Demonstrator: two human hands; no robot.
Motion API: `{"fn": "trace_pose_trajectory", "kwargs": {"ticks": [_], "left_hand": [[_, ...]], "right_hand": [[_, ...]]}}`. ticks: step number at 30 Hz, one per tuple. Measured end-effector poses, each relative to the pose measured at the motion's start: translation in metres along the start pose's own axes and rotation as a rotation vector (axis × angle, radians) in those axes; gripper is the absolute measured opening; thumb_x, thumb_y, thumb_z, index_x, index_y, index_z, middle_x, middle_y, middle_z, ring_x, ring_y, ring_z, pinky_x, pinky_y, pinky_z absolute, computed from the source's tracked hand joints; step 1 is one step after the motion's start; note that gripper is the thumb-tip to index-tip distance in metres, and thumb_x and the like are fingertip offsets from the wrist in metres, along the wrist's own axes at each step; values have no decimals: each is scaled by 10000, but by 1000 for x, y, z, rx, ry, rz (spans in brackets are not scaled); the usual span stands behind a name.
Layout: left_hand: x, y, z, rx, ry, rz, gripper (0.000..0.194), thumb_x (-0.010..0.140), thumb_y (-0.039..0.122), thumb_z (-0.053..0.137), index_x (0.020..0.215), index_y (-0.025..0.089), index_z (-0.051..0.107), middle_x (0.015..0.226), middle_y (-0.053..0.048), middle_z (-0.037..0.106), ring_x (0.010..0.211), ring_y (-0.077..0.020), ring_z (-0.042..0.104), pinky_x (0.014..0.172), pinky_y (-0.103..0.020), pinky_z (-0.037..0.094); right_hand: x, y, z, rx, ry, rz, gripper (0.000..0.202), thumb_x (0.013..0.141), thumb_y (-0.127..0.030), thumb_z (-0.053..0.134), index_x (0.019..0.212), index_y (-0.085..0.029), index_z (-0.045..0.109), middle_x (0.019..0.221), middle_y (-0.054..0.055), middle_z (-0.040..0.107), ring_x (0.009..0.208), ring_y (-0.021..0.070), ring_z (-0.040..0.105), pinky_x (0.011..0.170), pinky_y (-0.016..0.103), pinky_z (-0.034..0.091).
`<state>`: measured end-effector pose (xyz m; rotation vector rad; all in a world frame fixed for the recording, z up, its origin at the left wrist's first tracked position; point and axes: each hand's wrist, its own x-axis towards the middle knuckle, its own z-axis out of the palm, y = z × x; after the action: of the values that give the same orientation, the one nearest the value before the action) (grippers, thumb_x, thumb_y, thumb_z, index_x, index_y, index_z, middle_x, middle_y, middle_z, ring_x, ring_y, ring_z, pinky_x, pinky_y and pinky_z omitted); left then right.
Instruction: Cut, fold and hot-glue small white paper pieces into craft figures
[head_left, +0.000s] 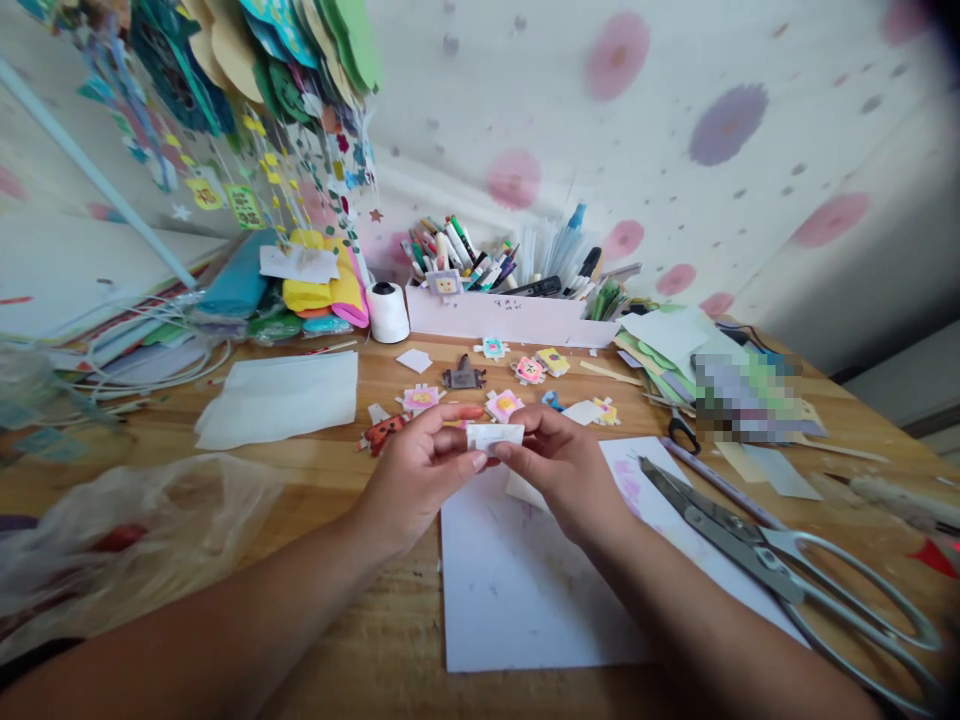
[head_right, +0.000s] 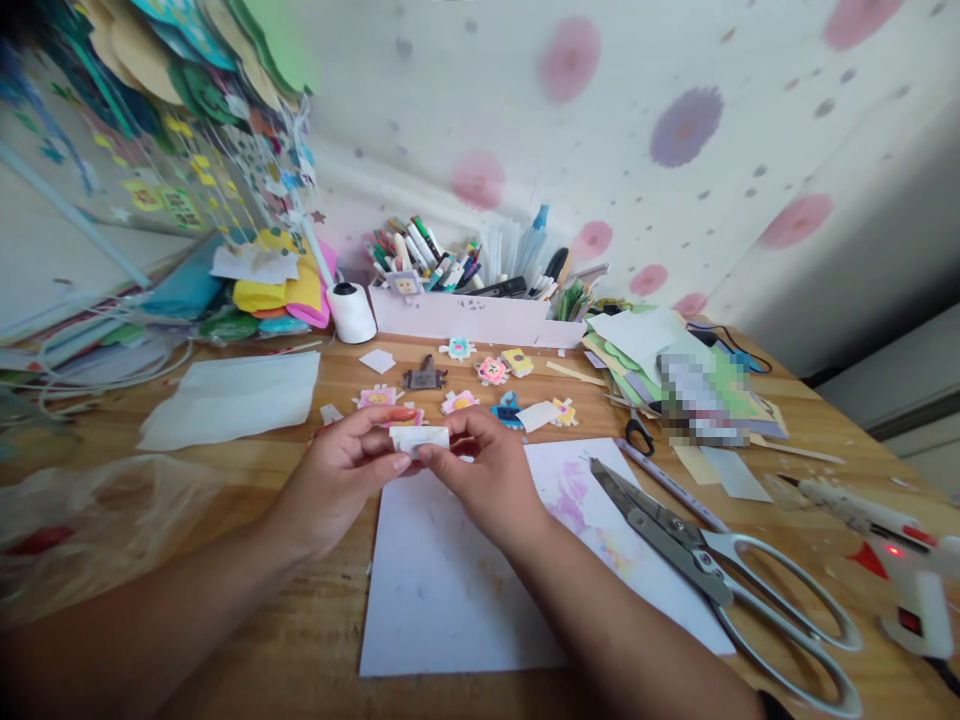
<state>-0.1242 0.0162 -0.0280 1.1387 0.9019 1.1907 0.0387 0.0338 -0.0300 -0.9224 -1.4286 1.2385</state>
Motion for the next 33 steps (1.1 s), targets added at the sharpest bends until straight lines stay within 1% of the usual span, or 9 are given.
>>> {"fn": "trace_pose_trajectory", "kwargs": {"ticks": [3, 6, 10, 15, 20, 23, 29, 31, 33], "left_hand": [[0, -3, -3, 62, -33, -9, 192, 786, 244, 665, 958, 167, 624, 892, -29, 697, 869, -176, 653, 836, -347, 529], [0, -5, -5, 114, -41, -16, 163, 795, 268, 656, 915, 158, 642, 800, -13, 661, 843, -177, 645, 818, -352, 532], [-1, -4, -3, 128, 9, -7, 155, 777, 258, 668, 897, 161, 648, 733, 3, 645, 805, -172, 647, 775, -336, 547], [-3, 1, 4, 65, 77, -9, 91, 755, 225, 673, 805, 152, 651, 765, 1, 664, 784, -150, 646, 778, -312, 556], [0, 3, 5, 15, 117, -25, 85, 754, 212, 675, 810, 149, 660, 842, -21, 683, 796, -142, 636, 730, -280, 562], [2, 2, 3, 2, 118, -43, 98, 761, 223, 675, 823, 150, 657, 857, -25, 680, 794, -136, 629, 734, -284, 560], [2, 0, -1, -107, 14, -151, 223, 726, 266, 713, 905, 164, 630, 866, -17, 645, 803, -160, 627, 735, -359, 570], [3, 1, -2, -115, 5, -158, 190, 719, 271, 716, 841, 161, 620, 858, -14, 642, 765, -153, 622, 684, -348, 574], [5, 2, -3, -72, 26, -151, 165, 720, 267, 714, 764, 151, 606, 845, -17, 644, 745, -145, 616, 652, -322, 569]], "right_hand": [[0, -1, 1, 60, -18, 74, 204, 697, -319, 738, 742, -184, 591, 721, -7, 582, 638, 127, 551, 613, 285, 460], [-2, -2, 1, 83, -36, 98, 199, 703, -314, 728, 735, -183, 582, 688, -16, 574, 614, 120, 534, 593, 274, 435], [-2, -1, 3, 86, -66, 116, 166, 729, -295, 695, 738, -182, 573, 678, -8, 589, 633, 133, 543, 608, 282, 426], [0, -2, 4, 105, -78, 117, 203, 716, -325, 717, 729, -188, 567, 687, -18, 586, 645, 127, 536, 629, 279, 424], [2, -2, 0, 193, -122, 71, 234, 738, -291, 715, 929, -216, 602, 846, -10, 613, 775, 129, 560, 713, 275, 439], [3, 1, -1, 219, -103, 73, 243, 740, -265, 709, 943, -221, 584, 838, -13, 596, 768, 127, 549, 709, 274, 432], [5, 2, -2, 82, -143, 82, 357, 735, -246, 675, 1044, -226, 496, 754, -30, 550, 703, 134, 537, 635, 278, 416], [7, -1, -7, 15, -189, 96, 374, 731, -257, 670, 1053, -217, 485, 720, -37, 539, 664, 129, 531, 608, 271, 412], [10, -6, -16, -77, -206, 64, 384, 744, -285, 651, 1082, -212, 484, 770, -15, 563, 685, 135, 547, 620, 277, 427]]}}
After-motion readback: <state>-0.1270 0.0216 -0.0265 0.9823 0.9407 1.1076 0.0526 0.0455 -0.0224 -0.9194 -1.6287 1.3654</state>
